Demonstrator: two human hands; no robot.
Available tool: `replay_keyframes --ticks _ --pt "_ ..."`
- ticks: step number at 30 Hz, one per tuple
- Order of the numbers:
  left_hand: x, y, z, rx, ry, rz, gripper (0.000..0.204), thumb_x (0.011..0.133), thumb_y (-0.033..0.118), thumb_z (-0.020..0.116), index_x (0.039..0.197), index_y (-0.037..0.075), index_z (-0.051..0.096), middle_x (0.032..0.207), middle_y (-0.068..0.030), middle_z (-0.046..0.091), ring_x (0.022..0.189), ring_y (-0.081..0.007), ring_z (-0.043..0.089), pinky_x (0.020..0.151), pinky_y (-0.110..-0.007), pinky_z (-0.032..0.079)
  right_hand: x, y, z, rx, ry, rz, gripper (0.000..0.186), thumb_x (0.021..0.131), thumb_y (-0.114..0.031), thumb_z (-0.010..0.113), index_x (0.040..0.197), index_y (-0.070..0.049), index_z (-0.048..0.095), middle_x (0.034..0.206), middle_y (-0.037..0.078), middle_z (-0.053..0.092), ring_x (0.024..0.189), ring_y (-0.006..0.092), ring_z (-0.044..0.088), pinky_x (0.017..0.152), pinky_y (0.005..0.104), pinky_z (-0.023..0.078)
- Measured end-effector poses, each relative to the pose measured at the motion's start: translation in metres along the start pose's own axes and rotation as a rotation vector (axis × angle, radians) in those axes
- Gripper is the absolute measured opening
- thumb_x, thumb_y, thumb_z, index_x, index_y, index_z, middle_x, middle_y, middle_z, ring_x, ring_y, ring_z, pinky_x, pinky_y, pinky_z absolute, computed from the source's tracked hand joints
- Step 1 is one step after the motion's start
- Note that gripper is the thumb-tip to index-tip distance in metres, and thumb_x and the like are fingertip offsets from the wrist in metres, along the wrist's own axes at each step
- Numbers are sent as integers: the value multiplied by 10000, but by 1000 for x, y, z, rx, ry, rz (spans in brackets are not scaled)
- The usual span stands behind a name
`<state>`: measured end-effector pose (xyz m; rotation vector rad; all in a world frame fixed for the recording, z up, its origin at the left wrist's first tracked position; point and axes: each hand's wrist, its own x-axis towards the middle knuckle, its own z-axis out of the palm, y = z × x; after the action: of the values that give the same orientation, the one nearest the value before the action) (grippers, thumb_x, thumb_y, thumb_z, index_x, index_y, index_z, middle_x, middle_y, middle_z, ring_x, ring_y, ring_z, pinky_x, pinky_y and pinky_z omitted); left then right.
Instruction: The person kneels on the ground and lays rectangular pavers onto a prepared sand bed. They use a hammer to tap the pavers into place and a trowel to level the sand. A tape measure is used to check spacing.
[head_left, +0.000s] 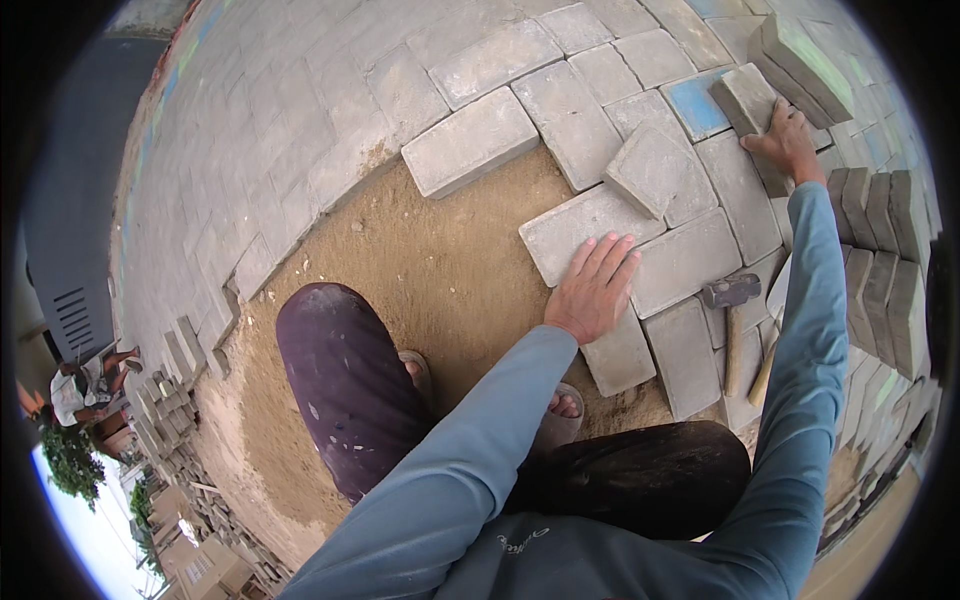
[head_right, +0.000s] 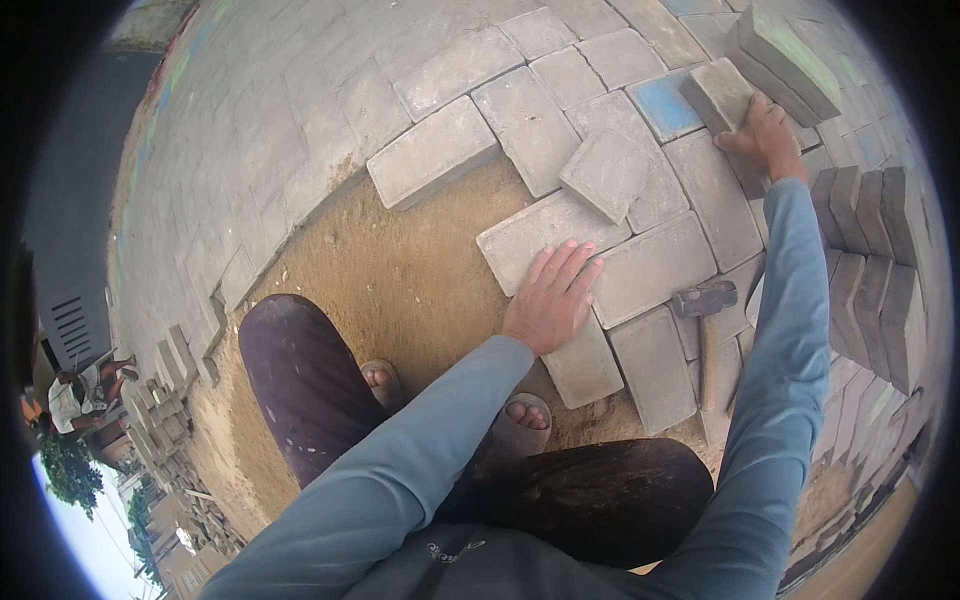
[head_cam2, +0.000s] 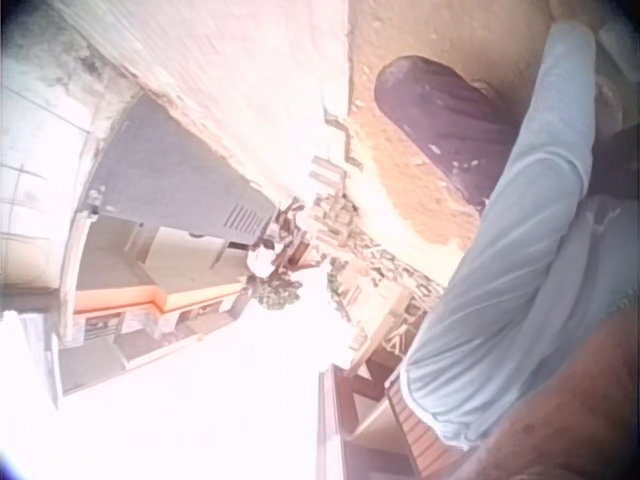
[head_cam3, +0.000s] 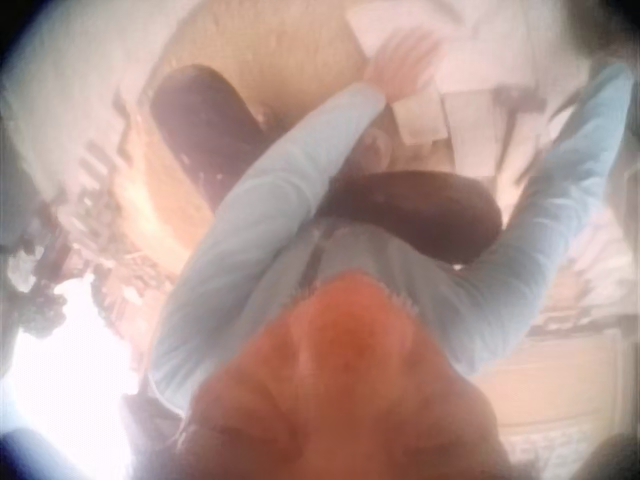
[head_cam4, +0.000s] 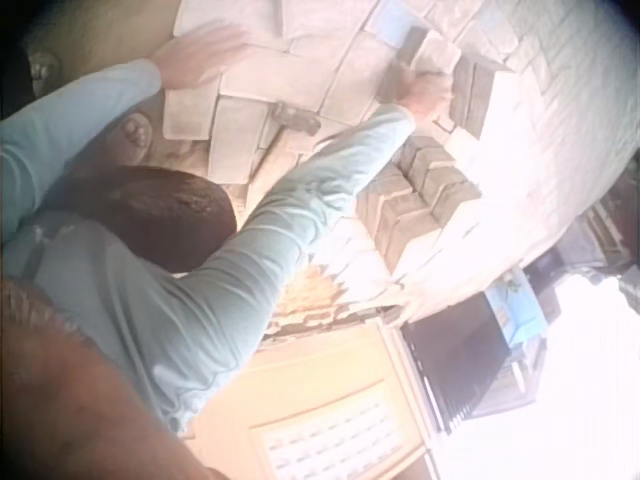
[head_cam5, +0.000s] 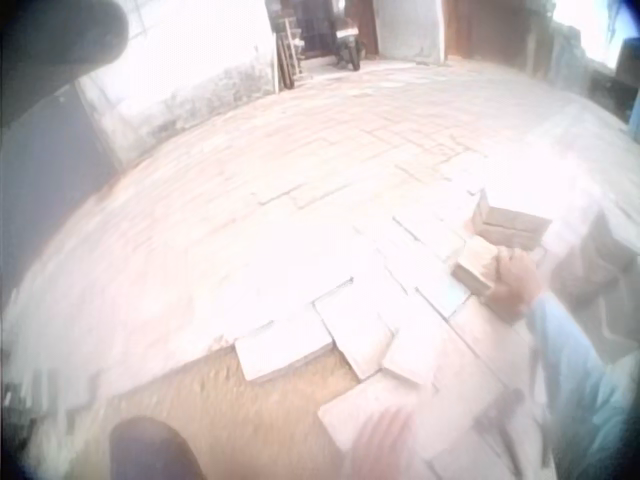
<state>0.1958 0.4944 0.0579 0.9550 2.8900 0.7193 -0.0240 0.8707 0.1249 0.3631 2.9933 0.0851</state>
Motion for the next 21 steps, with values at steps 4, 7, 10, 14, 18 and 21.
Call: replay_keyframes --ticks 4,7,10,14,18,21 --pt "0 -1 7 0 26 9 523 980 295 603 1457 100 517 1566 -90 432 1480 -268 359 1250 -458 247 -47 -19 -1 142 -54 101 970 700 -517 822 1394 54 459 1380 378 462 1302 513 501 1063 513 453" --pt "-1 -1 10 -4 52 26 519 988 296 594 1461 99 512 1570 -85 426 1489 -263 346 1255 -456 238 -81 -31 1 165 -41 138 996 703 -555 805 1351 119 462 1368 402 465 1272 548 507 1069 520 445" --pt "-3 -2 11 -8 78 43 520 992 296 590 1467 102 507 1574 -82 421 1495 -257 337 1257 -451 233 -106 -34 -8 153 -155 131 1019 693 -573 804 1349 138 485 1360 415 495 1295 543 491 1082 504 436" --pt "-4 -5 16 -26 83 59 521 993 289 587 1472 103 500 1598 -86 395 1508 -257 321 1258 -447 231 -145 -31 -46 448 -323 134 1006 650 -568 819 1247 201 563 1247 437 588 1146 467 639 968 432 516" --pt "-16 -18 17 -91 124 76 457 988 261 595 1408 83 565 1558 -98 462 1475 -281 370 1240 -430 257 -208 -62 -83 398 -251 71 1028 642 -577 814 1252 210 558 1150 396 632 1029 442 680 911 431 535" --pt "-34 -21 8 -347 150 -2 346 994 181 567 1314 62 620 1386 -122 608 1277 -292 571 1098 -429 426 -249 -61 -75 229 -97 9 1087 643 -591 808 1337 189 505 1153 357 595 1065 441 643 935 450 523"
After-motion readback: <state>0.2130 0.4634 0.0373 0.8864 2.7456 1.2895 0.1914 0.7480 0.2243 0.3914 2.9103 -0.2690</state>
